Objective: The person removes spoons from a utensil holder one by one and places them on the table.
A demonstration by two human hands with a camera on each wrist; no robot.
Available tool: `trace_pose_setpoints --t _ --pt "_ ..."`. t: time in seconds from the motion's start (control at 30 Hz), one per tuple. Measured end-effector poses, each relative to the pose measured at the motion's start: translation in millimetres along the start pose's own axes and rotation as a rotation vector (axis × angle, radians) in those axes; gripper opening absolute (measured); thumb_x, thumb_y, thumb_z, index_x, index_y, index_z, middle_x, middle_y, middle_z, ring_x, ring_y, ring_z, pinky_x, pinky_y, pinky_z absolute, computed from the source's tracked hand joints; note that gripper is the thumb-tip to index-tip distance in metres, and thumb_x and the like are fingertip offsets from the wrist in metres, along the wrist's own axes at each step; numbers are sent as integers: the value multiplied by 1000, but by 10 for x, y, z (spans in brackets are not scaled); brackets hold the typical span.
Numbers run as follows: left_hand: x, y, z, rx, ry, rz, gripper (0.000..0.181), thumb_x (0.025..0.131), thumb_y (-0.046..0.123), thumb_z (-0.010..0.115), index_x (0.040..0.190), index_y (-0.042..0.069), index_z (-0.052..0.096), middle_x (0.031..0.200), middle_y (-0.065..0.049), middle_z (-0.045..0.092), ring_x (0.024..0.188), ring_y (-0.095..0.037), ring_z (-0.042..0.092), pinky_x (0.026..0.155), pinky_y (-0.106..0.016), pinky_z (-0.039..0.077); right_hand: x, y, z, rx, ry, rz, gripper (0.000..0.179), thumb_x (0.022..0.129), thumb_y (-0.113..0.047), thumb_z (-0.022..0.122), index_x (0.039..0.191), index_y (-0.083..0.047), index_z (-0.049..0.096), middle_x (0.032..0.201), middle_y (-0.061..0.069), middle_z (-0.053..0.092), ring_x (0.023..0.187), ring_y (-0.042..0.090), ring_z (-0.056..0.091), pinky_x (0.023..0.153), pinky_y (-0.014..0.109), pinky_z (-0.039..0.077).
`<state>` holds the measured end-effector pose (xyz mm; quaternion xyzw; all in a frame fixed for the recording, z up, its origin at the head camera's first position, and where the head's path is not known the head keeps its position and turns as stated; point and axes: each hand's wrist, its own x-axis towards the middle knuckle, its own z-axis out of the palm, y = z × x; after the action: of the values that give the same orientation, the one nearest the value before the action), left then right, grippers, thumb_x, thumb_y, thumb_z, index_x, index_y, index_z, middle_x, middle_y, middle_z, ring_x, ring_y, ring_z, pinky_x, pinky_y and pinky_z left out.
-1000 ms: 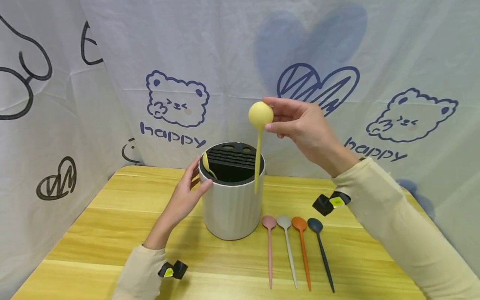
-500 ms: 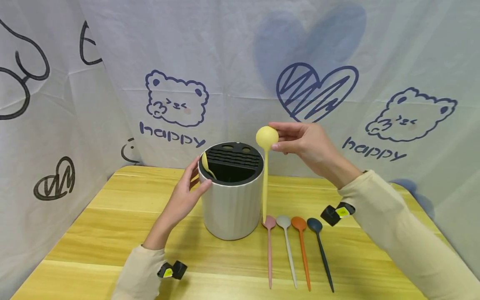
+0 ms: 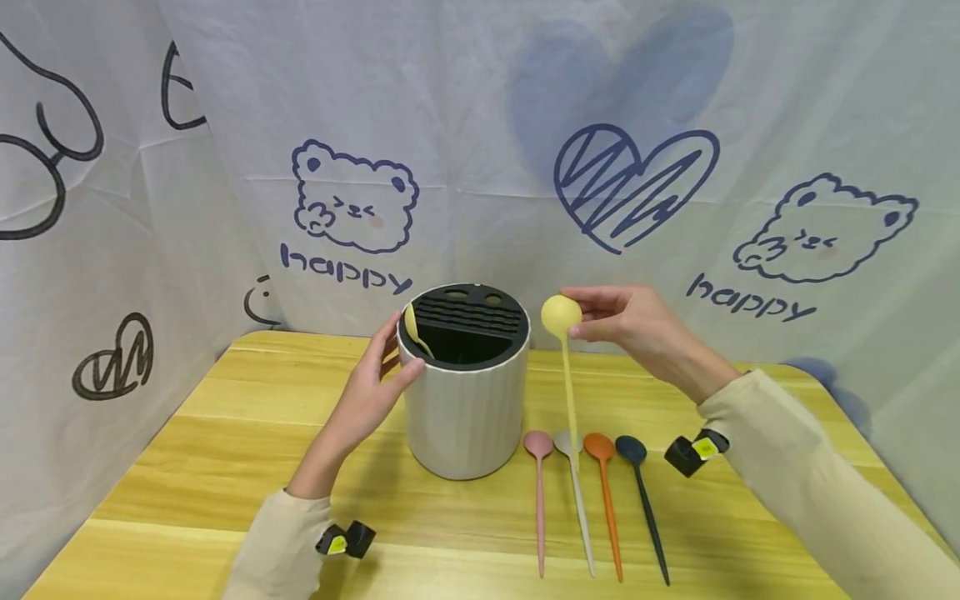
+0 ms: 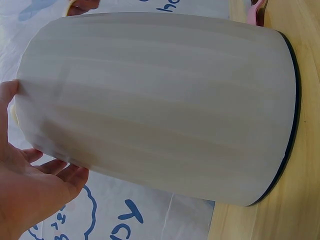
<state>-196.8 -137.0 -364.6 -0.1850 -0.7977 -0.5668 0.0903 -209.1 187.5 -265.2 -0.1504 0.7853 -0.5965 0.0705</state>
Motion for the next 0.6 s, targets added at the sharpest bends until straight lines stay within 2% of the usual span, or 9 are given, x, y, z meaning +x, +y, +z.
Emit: trace_pose_setpoints --t 0.43,0.6 --pt "-2 0 1 2 5 4 70 97 26 56 154 10 19 157 -11 23 141 -30 27 112 -48 27 -48 388 -71 -3 8 82 57 83 4 70 136 7 49 127 20 59 96 15 64 88 27 52" --pt "-2 6 0 0 4 0 70 97 26 56 155 11 19 157 -11 23 141 -30 27 112 -48 27 -79 517 -68 -18 11 109 57 84 1 71 136 7 49 124 19 61 94 15 63 87 25 52"
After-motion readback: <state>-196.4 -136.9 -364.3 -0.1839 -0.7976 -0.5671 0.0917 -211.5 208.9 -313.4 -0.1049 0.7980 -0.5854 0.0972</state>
